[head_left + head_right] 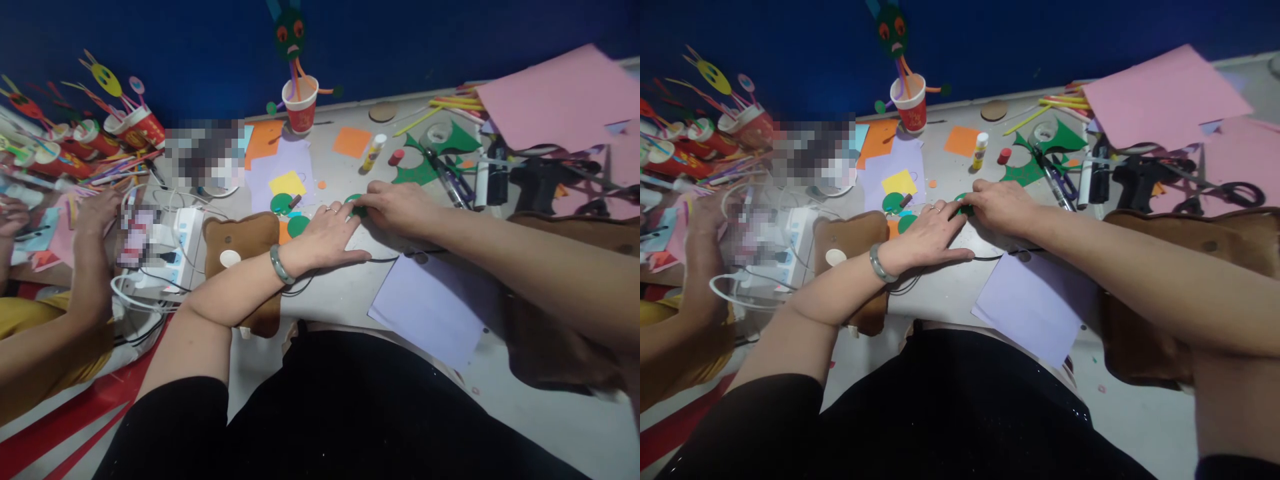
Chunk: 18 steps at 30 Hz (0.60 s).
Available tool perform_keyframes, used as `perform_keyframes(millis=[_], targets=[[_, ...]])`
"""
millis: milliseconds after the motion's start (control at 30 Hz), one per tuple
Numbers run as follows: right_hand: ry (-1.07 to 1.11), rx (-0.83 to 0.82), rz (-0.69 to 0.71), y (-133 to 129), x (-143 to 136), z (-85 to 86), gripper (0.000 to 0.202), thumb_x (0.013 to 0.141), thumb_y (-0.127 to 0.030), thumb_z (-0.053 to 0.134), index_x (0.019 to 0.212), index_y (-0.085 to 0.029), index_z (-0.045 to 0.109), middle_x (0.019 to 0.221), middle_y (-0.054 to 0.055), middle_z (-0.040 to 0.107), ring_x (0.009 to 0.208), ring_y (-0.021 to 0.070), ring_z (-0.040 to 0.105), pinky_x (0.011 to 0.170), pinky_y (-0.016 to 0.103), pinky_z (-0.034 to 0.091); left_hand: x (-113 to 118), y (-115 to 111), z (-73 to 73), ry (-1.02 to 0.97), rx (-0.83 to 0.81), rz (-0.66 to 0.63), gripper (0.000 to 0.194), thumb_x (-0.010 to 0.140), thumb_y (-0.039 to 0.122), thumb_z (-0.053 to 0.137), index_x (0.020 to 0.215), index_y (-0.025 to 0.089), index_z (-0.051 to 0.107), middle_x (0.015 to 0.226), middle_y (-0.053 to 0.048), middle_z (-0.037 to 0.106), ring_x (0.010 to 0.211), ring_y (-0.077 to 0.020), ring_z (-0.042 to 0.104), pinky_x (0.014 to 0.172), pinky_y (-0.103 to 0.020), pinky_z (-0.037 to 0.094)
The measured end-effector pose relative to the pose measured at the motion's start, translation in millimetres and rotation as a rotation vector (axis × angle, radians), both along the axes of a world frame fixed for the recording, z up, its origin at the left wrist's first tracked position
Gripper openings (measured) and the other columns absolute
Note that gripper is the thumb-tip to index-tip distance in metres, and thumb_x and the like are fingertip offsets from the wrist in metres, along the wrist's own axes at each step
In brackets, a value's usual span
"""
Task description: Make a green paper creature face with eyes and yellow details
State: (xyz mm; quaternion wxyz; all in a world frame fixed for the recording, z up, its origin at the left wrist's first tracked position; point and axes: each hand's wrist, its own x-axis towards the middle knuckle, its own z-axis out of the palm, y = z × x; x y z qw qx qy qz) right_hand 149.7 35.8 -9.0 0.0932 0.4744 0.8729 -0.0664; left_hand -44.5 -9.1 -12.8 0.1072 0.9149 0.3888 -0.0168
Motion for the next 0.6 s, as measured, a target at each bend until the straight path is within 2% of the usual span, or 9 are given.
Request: perform_keyframes(millis=[100, 200, 300, 467, 600], targets=[[0.142, 0.014, -0.048, 2, 4, -5.6, 0.047, 0.099, -0.024, 0.044, 0.132, -0.024, 0.077, 0.121, 0.014, 0.076, 0.099, 0.0303, 0.069, 0.07, 0.038, 0.038, -3, 8, 0.9, -0.096, 0.018, 0.07, 0.055, 0.102, 0.06, 0.06, 0.13, 0.012, 0.069, 0.151, -0.021, 0.058, 0.133, -0.0372, 0.055, 0.115, -0.052, 0.044], [0.376, 0.032, -0.14, 4, 8, -9.3, 0.038, 0.094, -0.023, 0.054, 0.123, -0.024, 0.078, 0.112, 0.011, 0.078, 0.1, 0.029, 0.069, 0.079, 0.038, 0.046, -11, 25, -1.4, -0.326, 0.064, 0.234, 0.029, 0.105, 0.035, 0.053, 0.121, 0.019, 0.071, 0.138, -0.014, 0.066, 0.127, -0.0309, 0.058, 0.111, -0.048, 0.046], [0.473, -0.005, -0.19, 3, 5, -9.1, 0.026, 0.091, -0.026, 0.063, 0.11, -0.022, 0.08, 0.104, 0.011, 0.079, 0.092, 0.0271, 0.069, 0.08, 0.037, 0.048, -22, 44, -8.6, -0.575, 0.094, 0.368, 0.024, 0.102, 0.02, 0.048, 0.114, 0.024, 0.069, 0.123, -0.009, 0.07, 0.119, -0.0252, 0.061, 0.106, -0.042, 0.048], [0.375, -0.063, -0.057, 5, -15, -7.1, 0.021, 0.091, -0.029, 0.064, 0.1, -0.026, 0.084, 0.104, 0.009, 0.08, 0.093, 0.0271, 0.071, 0.077, 0.037, 0.048, -29, 61, -21.2, -0.83, 0.04, 0.506, 0.017, 0.101, 0.02, 0.051, 0.108, 0.024, 0.066, 0.115, -0.006, 0.071, 0.104, -0.02, 0.064, 0.092, -0.035, 0.053], [0.347, -0.065, -0.01, 8, -34, -4.8, 0.025, 0.089, -0.028, 0.064, 0.103, -0.025, 0.084, 0.106, 0.009, 0.081, 0.095, 0.028, 0.072, 0.074, 0.036, 0.046, -26, 58, -18.4, -0.902, 0.024, 0.563, 0.019, 0.098, 0.017, 0.049, 0.108, 0.024, 0.064, 0.117, -0.006, 0.071, 0.103, -0.0193, 0.065, 0.089, -0.035, 0.054]])
